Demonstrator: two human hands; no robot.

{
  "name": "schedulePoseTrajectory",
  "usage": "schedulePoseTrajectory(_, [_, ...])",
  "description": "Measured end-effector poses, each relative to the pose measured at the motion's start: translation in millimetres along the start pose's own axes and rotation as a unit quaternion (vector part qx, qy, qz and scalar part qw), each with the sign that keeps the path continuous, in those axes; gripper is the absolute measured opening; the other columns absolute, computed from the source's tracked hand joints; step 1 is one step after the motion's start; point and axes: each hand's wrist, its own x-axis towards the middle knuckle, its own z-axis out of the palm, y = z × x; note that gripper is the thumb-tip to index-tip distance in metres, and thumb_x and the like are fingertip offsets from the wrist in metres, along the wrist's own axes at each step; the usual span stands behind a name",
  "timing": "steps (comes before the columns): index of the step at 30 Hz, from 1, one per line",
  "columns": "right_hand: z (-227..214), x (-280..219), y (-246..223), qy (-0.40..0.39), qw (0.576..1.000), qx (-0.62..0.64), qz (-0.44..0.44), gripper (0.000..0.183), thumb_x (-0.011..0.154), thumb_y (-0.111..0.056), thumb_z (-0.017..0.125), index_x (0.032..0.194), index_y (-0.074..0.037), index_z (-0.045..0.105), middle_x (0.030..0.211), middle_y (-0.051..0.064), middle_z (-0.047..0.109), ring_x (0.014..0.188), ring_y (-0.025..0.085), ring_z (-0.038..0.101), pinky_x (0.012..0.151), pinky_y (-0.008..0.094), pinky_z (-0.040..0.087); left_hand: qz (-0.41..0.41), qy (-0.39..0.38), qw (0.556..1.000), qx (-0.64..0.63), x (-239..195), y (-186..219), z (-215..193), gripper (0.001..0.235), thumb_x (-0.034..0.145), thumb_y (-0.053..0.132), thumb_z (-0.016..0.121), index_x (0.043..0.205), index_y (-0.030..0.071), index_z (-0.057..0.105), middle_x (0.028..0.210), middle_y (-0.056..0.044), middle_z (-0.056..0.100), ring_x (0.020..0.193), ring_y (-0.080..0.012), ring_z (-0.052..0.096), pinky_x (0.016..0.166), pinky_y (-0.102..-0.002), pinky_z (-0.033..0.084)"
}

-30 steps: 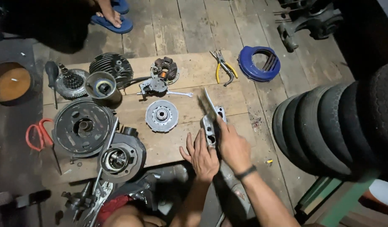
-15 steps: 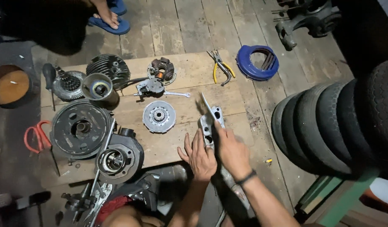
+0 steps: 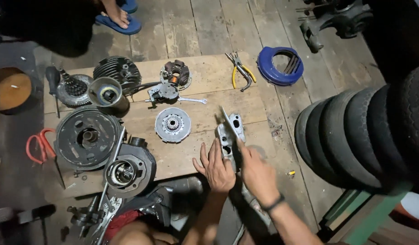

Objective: Cleaning a disassembled motorcycle engine casing using a wire brush and a rag to remove dirt and grime.

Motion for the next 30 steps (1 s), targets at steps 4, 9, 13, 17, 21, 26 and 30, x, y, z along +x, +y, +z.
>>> schedulePoseTrajectory(4, [-9, 55, -21, 0.043, 0.999, -0.018, -0.008, 0.058, 0.096, -0.024, 0.042, 0.154, -0.027, 0.037, 0.1, 0.013, 0.059, 0.062, 0.039, 0.067, 0.052, 0.054, 0.054, -0.001, -0.013, 1.0, 0.007, -3, 0, -3, 0.071, 0.081, 0.021, 0.05, 0.151, 0.008, 0.045, 0.151, -0.007, 0.054, 0.149, -0.0351, 0.028, 0.112, -0.071, -0.002])
schedulePoseTrajectory(9, [-10, 6, -2, 0.03, 0.999, 0.03, -0.024, 0.059, 0.095, -0.014, 0.042, 0.154, -0.018, 0.038, 0.103, 0.011, 0.056, 0.066, 0.033, 0.065, 0.058, 0.047, 0.057, -0.001, -0.006, 1.0, 0.003, -1, -3, 0, 0.075, 0.077, 0.022, 0.049, 0.151, 0.01, 0.045, 0.151, -0.005, 0.054, 0.15, -0.0334, 0.028, 0.114, -0.069, -0.005])
schedulePoseTrajectory(13, [-16, -42, 5, -0.06, 0.995, -0.014, 0.077, 0.055, 0.097, -0.027, 0.043, 0.151, -0.033, 0.037, 0.099, 0.006, 0.057, 0.059, 0.038, 0.067, 0.056, 0.053, 0.055, -0.003, -0.009, 1.0, 0.002, 1, 1, -1, 0.074, 0.078, 0.02, 0.05, 0.151, 0.009, 0.045, 0.151, -0.006, 0.054, 0.15, -0.0344, 0.029, 0.113, -0.07, -0.003])
schedulePoseTrajectory(17, [-2, 5, 0, -0.015, 0.999, -0.011, 0.034, 0.06, 0.096, -0.024, 0.044, 0.155, -0.027, 0.034, 0.104, 0.009, 0.057, 0.063, 0.037, 0.067, 0.054, 0.051, 0.056, 0.0, 0.0, 1.0, 0.005, 0, -1, 1, 0.074, 0.078, 0.021, 0.05, 0.15, 0.009, 0.046, 0.15, -0.006, 0.055, 0.149, -0.0353, 0.031, 0.113, -0.071, -0.002])
schedulePoseTrajectory(21, [3, 55, -11, 0.077, 0.997, 0.008, -0.011, 0.056, 0.099, -0.025, 0.042, 0.155, -0.021, 0.036, 0.104, 0.016, 0.061, 0.063, 0.042, 0.068, 0.054, 0.056, 0.055, -0.01, -0.02, 1.0, 0.002, -1, 0, -5, 0.071, 0.08, 0.021, 0.05, 0.149, 0.006, 0.047, 0.147, -0.009, 0.056, 0.148, -0.0372, 0.03, 0.111, -0.073, 0.001])
schedulePoseTrajectory(26, [-1, -13, 8, 0.005, 0.999, -0.029, 0.019, 0.072, 0.091, -0.012, 0.043, 0.159, -0.032, 0.031, 0.106, 0.003, 0.058, 0.068, 0.036, 0.075, 0.066, 0.047, 0.063, -0.036, -0.034, 0.999, -0.006, -1, -4, 2, 0.071, 0.081, 0.02, 0.047, 0.152, 0.014, 0.048, 0.153, -0.001, 0.052, 0.149, -0.0346, 0.028, 0.11, -0.07, 0.003])
schedulePoseTrajectory(30, [-4, -50, 19, -0.092, 0.992, 0.012, 0.087, 0.068, 0.095, -0.021, 0.041, 0.16, -0.037, 0.029, 0.111, 0.007, 0.06, 0.072, 0.047, 0.073, 0.073, 0.055, 0.063, -0.043, -0.023, 0.999, 0.0, -2, 0, 3, 0.074, 0.079, 0.019, 0.047, 0.153, 0.017, 0.047, 0.153, 0.001, 0.052, 0.15, -0.0321, 0.029, 0.111, -0.068, 0.001])
